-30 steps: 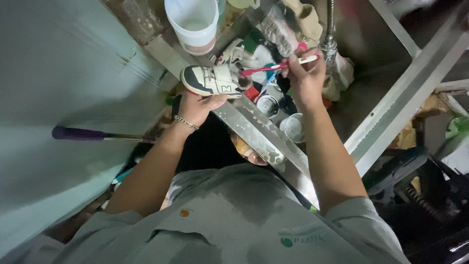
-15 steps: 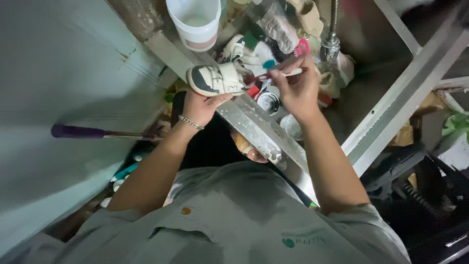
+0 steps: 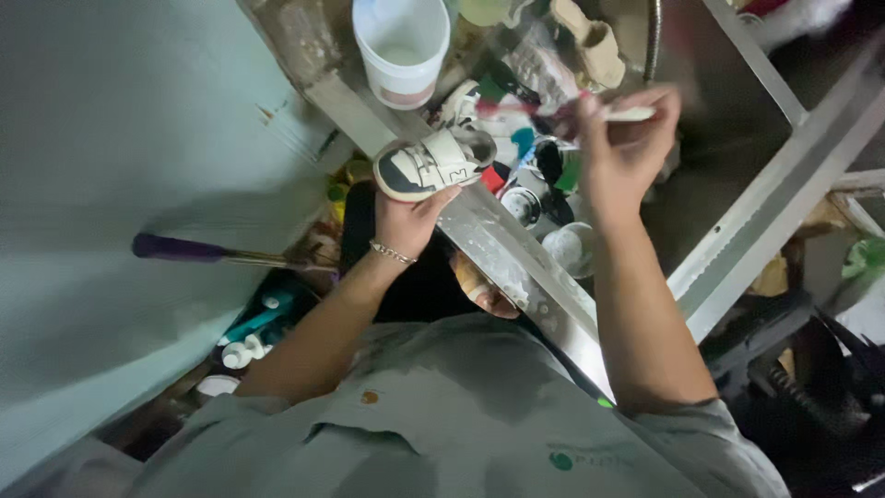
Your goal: The person cleans a shoe using a brush and liquid from a container, then scrubs another shoe and its sole with a larger brush at a sink.
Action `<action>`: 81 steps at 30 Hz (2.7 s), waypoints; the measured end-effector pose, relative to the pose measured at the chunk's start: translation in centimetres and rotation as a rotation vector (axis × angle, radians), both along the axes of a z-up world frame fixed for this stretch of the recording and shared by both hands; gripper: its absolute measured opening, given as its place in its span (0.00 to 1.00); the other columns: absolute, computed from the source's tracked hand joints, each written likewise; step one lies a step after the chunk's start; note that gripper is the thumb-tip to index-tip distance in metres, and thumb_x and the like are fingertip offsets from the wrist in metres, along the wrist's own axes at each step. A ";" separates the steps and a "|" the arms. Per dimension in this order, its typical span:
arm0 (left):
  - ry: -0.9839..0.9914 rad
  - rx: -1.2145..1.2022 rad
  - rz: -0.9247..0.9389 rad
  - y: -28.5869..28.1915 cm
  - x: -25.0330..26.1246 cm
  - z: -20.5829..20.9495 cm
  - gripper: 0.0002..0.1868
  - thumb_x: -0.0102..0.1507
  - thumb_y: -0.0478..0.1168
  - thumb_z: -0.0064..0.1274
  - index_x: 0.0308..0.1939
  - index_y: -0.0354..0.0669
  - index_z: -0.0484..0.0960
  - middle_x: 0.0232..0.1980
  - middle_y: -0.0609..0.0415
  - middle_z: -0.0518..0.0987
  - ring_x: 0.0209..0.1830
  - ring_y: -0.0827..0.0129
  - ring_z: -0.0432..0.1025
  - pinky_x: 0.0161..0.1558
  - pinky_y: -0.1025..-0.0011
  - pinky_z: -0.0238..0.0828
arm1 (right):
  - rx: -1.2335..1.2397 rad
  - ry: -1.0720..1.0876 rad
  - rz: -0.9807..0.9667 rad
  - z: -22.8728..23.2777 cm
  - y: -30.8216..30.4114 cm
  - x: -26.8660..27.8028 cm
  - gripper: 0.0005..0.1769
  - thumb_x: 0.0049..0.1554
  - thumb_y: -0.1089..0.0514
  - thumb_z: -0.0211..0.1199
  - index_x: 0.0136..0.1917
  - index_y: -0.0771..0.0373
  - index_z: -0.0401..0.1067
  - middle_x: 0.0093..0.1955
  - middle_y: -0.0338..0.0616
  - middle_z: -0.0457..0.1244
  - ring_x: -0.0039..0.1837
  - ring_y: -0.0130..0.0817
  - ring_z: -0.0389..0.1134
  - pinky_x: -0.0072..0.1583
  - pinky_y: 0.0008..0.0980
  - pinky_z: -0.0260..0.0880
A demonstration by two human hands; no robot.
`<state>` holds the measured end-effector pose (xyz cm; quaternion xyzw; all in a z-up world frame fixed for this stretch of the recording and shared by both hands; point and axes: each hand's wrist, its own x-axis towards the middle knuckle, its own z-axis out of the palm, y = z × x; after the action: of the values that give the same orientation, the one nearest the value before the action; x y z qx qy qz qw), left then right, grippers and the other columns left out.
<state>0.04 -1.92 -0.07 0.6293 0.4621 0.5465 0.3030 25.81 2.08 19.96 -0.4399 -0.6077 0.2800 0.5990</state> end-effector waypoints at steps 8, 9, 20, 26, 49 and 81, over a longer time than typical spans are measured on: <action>-0.241 -0.055 0.128 -1.4 0.7 2.6 0.48 0.68 0.39 0.86 0.81 0.40 0.66 0.83 0.47 0.56 0.80 0.60 0.69 0.87 0.56 0.73 | 0.070 -0.498 -0.016 0.7 10.7 -7.7 0.11 0.79 0.56 0.76 0.62 0.60 0.75 0.53 0.43 0.79 0.56 0.40 0.84 0.61 0.42 0.82; -0.241 -0.053 0.131 -1.6 0.6 2.9 0.48 0.68 0.39 0.86 0.81 0.40 0.66 0.83 0.47 0.56 0.80 0.60 0.69 0.87 0.56 0.73 | 0.072 -0.497 -0.014 -0.2 12.1 -8.3 0.11 0.79 0.56 0.76 0.62 0.60 0.75 0.53 0.43 0.79 0.56 0.40 0.84 0.61 0.42 0.82; -1.071 -0.565 0.085 -4.1 0.9 6.7 0.40 0.73 0.50 0.72 0.81 0.61 0.62 0.88 0.43 0.71 0.83 0.43 0.76 0.75 0.36 0.90 | -0.073 -0.801 0.197 -1.3 15.5 -10.5 0.13 0.72 0.57 0.81 0.63 0.57 0.78 0.58 0.48 0.78 0.58 0.54 0.80 0.54 0.57 0.72; -0.965 -0.542 0.138 -3.9 1.8 7.8 0.32 0.73 0.42 0.69 0.74 0.58 0.64 0.83 0.43 0.69 0.79 0.45 0.73 0.69 0.35 0.94 | -0.034 0.211 0.262 -1.1 8.4 -3.6 0.13 0.84 0.67 0.70 0.67 0.55 0.66 0.62 0.56 0.70 0.58 0.54 0.82 0.63 0.51 0.94; -0.417 -0.368 0.275 -4.5 2.7 5.6 0.46 0.71 0.32 0.81 0.81 0.34 0.61 0.70 0.35 0.71 0.76 0.49 0.72 0.73 0.46 0.76 | -0.125 0.431 -0.249 -12.3 -2.1 -1.2 0.16 0.77 0.68 0.73 0.60 0.60 0.64 0.54 0.59 0.77 0.47 0.44 0.84 0.53 0.38 0.91; -0.271 -0.274 0.260 -5.4 2.5 4.9 0.46 0.68 0.31 0.82 0.79 0.37 0.63 0.73 0.31 0.72 0.77 0.37 0.75 0.73 0.38 0.78 | -0.096 0.148 -0.129 -8.6 -4.5 1.5 0.20 0.78 0.69 0.75 0.59 0.63 0.62 0.51 0.52 0.67 0.47 0.48 0.82 0.50 0.44 0.87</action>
<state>2.53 -7.34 4.84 0.4382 0.5644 0.5925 0.3721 27.26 -2.46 11.40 -0.4843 -0.5182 0.3012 0.6373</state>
